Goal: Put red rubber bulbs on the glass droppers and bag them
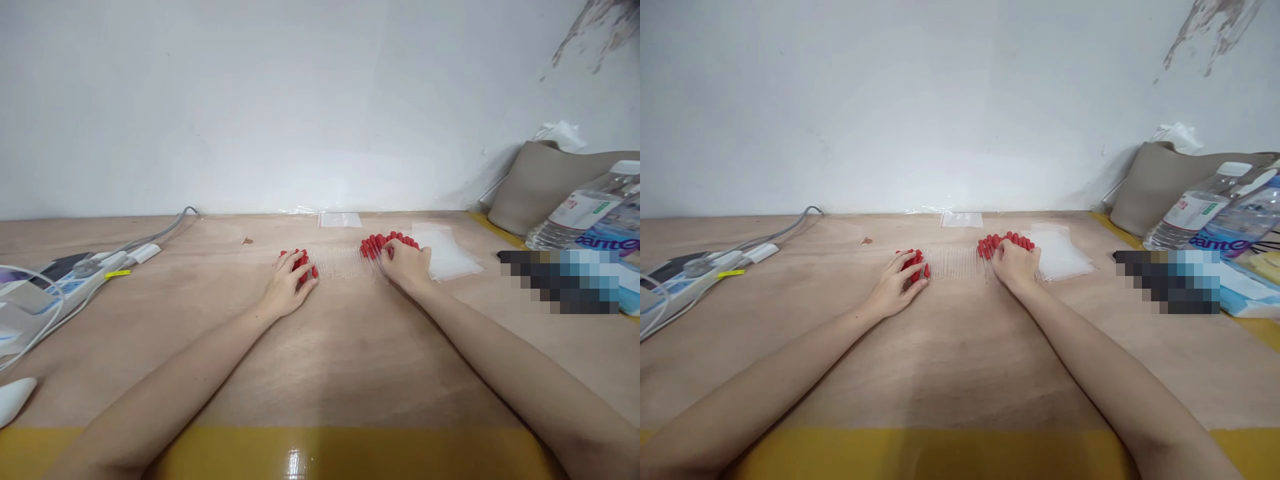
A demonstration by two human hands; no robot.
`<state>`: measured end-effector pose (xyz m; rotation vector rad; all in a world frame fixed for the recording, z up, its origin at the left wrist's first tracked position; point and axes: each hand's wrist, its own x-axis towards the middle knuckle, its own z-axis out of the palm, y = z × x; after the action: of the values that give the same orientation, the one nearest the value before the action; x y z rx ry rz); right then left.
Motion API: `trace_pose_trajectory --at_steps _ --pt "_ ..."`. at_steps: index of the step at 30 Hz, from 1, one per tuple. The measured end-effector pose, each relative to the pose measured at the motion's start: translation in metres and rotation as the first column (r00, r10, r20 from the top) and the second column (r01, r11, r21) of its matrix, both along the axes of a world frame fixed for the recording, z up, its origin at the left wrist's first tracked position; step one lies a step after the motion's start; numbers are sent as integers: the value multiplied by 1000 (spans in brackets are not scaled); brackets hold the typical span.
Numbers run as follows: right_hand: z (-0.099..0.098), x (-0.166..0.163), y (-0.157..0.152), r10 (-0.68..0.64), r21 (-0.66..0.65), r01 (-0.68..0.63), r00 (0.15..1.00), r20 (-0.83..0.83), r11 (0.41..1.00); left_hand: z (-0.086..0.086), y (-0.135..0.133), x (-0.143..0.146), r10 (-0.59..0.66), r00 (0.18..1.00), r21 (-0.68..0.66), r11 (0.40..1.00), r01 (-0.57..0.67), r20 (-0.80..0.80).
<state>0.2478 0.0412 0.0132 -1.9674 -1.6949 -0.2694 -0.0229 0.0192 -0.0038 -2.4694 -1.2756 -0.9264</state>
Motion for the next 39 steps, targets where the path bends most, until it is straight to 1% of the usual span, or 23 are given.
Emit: trace_pose_trajectory --at_steps 3,6,9,12,15,17,21,22,24,26,27,28,29,30,31,33,34,35,36,37,39 --pt "2 -10 0 93 18 -93 995 25 995 2 4 6 37 999 60 998 -38 9" --pt "6 -26 3 150 -64 -144 985 90 987 4 9 14 65 998 91 994 -66 19" --pt "11 -41 8 142 -207 -113 981 129 972 4 14 19 102 994 110 988 -105 35" --pt "16 -49 15 111 -312 -73 988 107 947 3 16 21 127 990 114 985 -132 53" --pt "17 -50 21 75 -389 -50 996 50 920 2 17 21 126 990 119 984 -133 62" --pt "16 -50 26 55 -411 -42 998 20 911 2 17 22 124 989 132 982 -134 83" --pt "13 -49 32 19 -410 -16 1000 3 912 4 11 21 85 985 174 978 -111 151" --pt "13 -49 32 13 -407 -10 1000 5 913 5 8 21 58 985 182 980 -87 163" --pt "14 -49 29 34 -377 -25 999 18 926 7 0 20 -31 987 169 986 3 160" --pt "16 -49 21 101 -298 -86 994 37 951 7 -9 18 -146 982 104 986 134 118" --pt "16 -49 15 152 -243 -137 988 42 960 7 -14 17 -192 977 54 981 188 89" --pt "16 -48 9 213 -185 -202 976 42 962 8 -19 16 -223 973 4 975 223 59" --pt "14 -47 2 284 -129 -277 958 40 952 8 -22 15 -231 972 -37 972 232 32" --pt "12 -45 -5 366 -75 -362 930 43 929 8 -25 15 -224 975 -61 973 224 9" --pt "8 -42 -11 455 -30 -454 888 57 890 8 -26 14 -206 978 -66 977 205 -12" --pt "-2 -35 -21 626 37 -635 768 135 772 7 -26 15 -159 986 -32 987 158 -44" --pt "-7 -31 -25 685 58 -704 704 187 708 7 -25 16 -140 988 -12 990 140 -60" --pt "-13 -27 -27 722 79 -753 651 234 654 6 -23 17 -125 989 4 992 126 -75" --pt "-17 -24 -29 740 105 -782 617 267 614 6 -22 18 -117 989 10 993 118 -89" --pt "-21 -22 -31 748 136 -798 599 284 587 5 -21 19 -115 988 10 993 117 -100" --pt "-27 -21 -33 759 195 -809 588 280 555 5 -19 19 -126 986 10 992 128 -106"
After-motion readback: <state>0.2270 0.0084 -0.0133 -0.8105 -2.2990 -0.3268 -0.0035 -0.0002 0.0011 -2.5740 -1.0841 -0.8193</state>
